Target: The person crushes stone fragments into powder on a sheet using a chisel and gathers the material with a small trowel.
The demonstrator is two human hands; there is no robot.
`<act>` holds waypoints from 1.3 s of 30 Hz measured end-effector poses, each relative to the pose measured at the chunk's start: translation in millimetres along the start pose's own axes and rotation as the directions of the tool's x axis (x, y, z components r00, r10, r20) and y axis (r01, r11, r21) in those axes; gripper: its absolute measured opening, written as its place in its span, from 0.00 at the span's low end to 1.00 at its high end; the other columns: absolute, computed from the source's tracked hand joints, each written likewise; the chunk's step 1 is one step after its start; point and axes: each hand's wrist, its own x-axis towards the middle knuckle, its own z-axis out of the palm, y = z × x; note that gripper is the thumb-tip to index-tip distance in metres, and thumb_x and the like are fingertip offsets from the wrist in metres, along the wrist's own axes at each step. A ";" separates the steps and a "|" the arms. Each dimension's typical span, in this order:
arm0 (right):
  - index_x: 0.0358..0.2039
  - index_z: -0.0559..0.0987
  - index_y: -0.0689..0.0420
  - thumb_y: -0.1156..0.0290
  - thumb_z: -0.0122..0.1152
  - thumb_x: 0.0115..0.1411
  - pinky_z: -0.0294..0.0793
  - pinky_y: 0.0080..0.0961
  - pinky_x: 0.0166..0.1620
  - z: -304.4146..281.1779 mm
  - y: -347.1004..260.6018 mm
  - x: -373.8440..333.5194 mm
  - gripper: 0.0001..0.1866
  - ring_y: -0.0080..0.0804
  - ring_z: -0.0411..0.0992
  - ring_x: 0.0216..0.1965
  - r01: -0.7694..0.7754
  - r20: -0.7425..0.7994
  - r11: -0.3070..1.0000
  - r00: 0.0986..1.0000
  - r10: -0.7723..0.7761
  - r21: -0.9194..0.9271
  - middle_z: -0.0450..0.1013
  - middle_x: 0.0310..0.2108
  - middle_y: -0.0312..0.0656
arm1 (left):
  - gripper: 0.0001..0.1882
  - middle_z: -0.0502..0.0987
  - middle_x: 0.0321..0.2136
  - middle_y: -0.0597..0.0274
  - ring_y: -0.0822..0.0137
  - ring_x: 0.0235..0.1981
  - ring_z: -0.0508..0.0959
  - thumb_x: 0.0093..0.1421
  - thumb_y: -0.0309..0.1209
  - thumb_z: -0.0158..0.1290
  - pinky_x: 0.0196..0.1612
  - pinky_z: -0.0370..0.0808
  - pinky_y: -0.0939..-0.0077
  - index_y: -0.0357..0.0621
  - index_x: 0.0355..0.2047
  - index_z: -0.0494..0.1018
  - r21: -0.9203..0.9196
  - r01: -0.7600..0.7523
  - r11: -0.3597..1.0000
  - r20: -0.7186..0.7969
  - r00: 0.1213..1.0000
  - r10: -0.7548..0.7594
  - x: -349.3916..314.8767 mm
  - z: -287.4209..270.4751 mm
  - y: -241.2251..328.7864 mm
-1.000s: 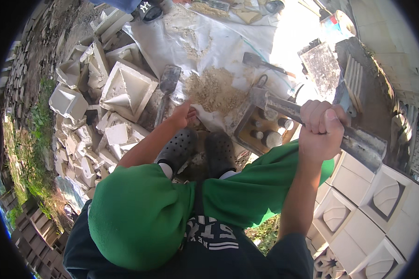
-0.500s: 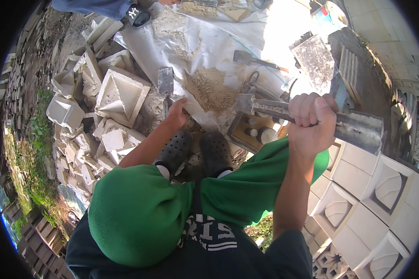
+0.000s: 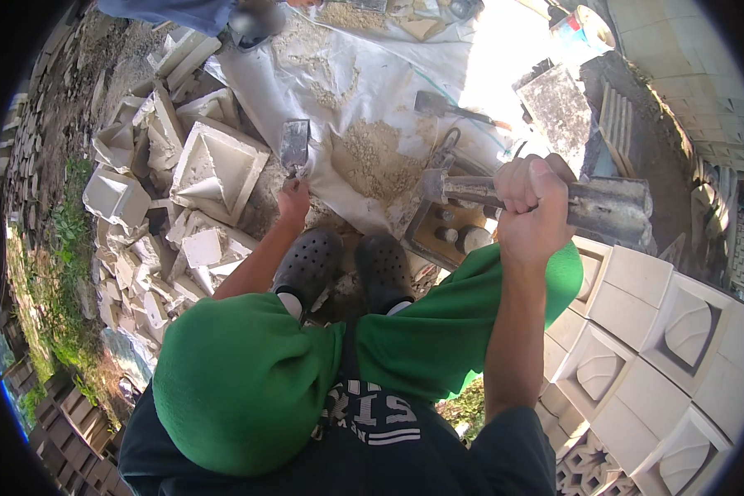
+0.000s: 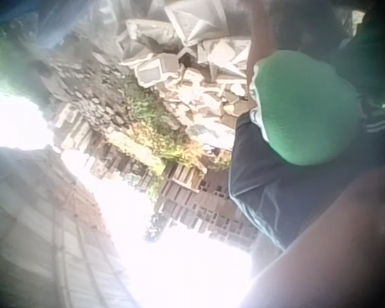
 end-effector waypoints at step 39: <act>0.14 0.59 0.53 0.76 0.52 0.53 0.47 0.18 0.19 22.9 -3.0 -28.5 0.15 0.16 0.49 0.14 -0.081 -0.105 0.990 0.990 0.094 0.114 0.51 0.13 0.28 | 0.19 0.76 0.36 0.44 0.42 0.40 0.76 0.60 0.41 0.47 0.43 0.70 0.49 0.41 0.46 0.62 0.775 -0.432 0.462 0.357 0.902 0.244 -69.4 -70.0 56.2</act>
